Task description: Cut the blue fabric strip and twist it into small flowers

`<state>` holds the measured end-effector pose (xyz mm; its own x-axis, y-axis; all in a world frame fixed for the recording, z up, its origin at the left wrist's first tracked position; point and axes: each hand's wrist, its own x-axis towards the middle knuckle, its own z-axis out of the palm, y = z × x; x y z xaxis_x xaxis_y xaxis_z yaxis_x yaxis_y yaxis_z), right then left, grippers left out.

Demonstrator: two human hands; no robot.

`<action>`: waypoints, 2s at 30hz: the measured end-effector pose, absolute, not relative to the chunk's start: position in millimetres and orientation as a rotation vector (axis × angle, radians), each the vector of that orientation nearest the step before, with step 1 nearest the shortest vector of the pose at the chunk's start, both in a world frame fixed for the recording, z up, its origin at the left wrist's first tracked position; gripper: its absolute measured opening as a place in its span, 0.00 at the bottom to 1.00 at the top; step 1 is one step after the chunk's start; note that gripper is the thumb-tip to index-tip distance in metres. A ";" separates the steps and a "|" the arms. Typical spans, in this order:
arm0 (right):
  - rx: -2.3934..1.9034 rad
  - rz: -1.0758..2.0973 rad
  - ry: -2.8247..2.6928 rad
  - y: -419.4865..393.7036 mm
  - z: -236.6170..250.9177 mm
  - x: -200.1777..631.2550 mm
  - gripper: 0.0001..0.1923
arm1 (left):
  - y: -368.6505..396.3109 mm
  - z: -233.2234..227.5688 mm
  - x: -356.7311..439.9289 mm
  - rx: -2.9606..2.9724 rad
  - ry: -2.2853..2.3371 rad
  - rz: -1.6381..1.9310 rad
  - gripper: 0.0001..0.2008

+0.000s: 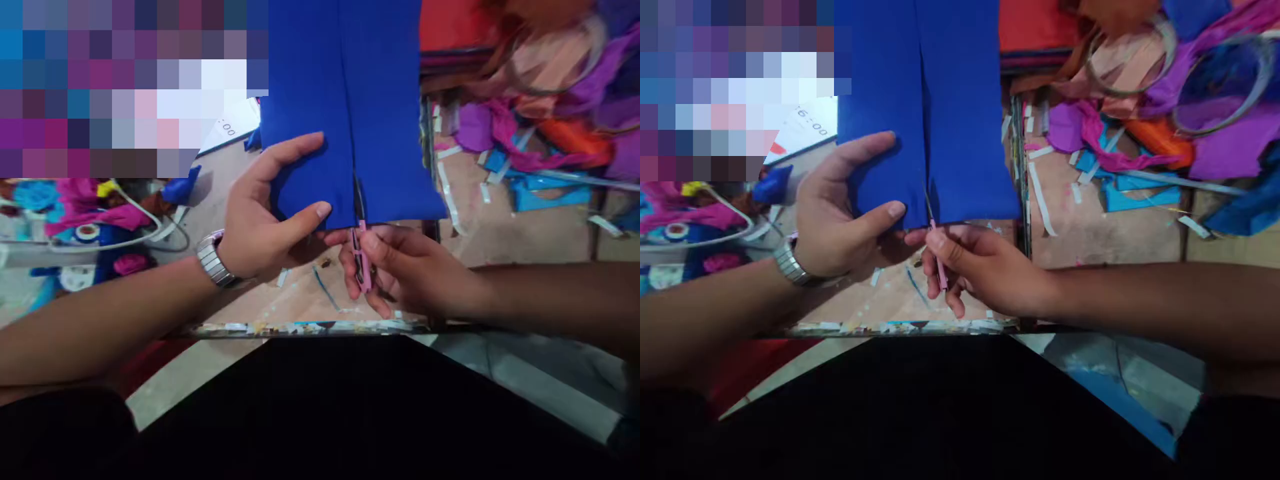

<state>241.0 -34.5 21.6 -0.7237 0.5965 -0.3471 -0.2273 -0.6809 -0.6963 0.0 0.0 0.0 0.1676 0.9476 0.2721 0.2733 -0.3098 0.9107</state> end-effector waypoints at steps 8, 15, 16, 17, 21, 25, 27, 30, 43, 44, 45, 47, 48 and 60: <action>-0.755 2.411 -0.850 -38.3 20.3 243.3 0.20 | -3.0 -5.9 3.3 1.638 1.127 1.185 0.35; -0.850 2.425 -0.891 -36.3 28.4 246.6 0.21 | -2.4 -2.3 3.7 1.703 1.151 1.184 0.33; -0.852 2.424 -0.902 -35.9 28.5 246.9 0.21 | -2.3 -1.4 3.4 1.713 1.149 1.181 0.33; -0.854 2.420 -0.909 -35.6 28.1 247.0 0.21 | -2.4 -0.7 3.1 1.727 1.141 1.178 0.32; -0.857 2.408 -0.925 -35.3 24.5 246.6 0.22 | -4.9 -0.8 2.5 1.732 1.120 1.120 0.31; -0.838 2.413 -0.941 -35.4 22.1 246.4 0.22 | -7.4 -3.4 3.2 1.649 1.156 1.091 0.32; -0.818 2.421 -0.946 -35.3 21.8 246.8 0.22 | -7.6 -3.6 3.7 1.639 1.154 1.096 0.32; -0.814 2.432 -0.949 -35.2 21.5 247.7 0.22 | -7.3 -2.6 4.0 1.641 1.150 1.101 0.31; -0.727 2.446 -0.933 -35.6 16.9 245.8 0.21 | -9.3 -0.3 2.5 1.635 1.163 1.076 0.29; -0.720 2.443 -0.929 -35.6 16.5 245.7 0.21 | -9.4 -0.9 2.7 1.634 1.163 1.073 0.29; -0.714 2.439 -0.927 -35.5 16.3 245.5 0.21 | -9.2 -1.8 2.5 1.636 1.158 1.072 0.29; -0.719 2.436 -0.931 -35.5 16.8 244.9 0.21 | -8.4 -4.5 1.2 1.652 1.142 1.076 0.31; -0.724 2.436 -0.934 -35.4 17.4 244.4 0.22 | -7.9 -6.0 0.1 1.664 1.132 1.080 0.32; -0.794 2.407 -0.989 -34.5 20.2 243.0 0.23 | -5.7 -7.1 -1.3 1.688 1.136 1.075 0.35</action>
<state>243.0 -34.5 20.2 -0.7499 0.5642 -0.3455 -0.1585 -0.6603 -0.7341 -1.3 -5.7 -7.1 0.2300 0.9516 0.2037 0.2560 -0.2611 0.9307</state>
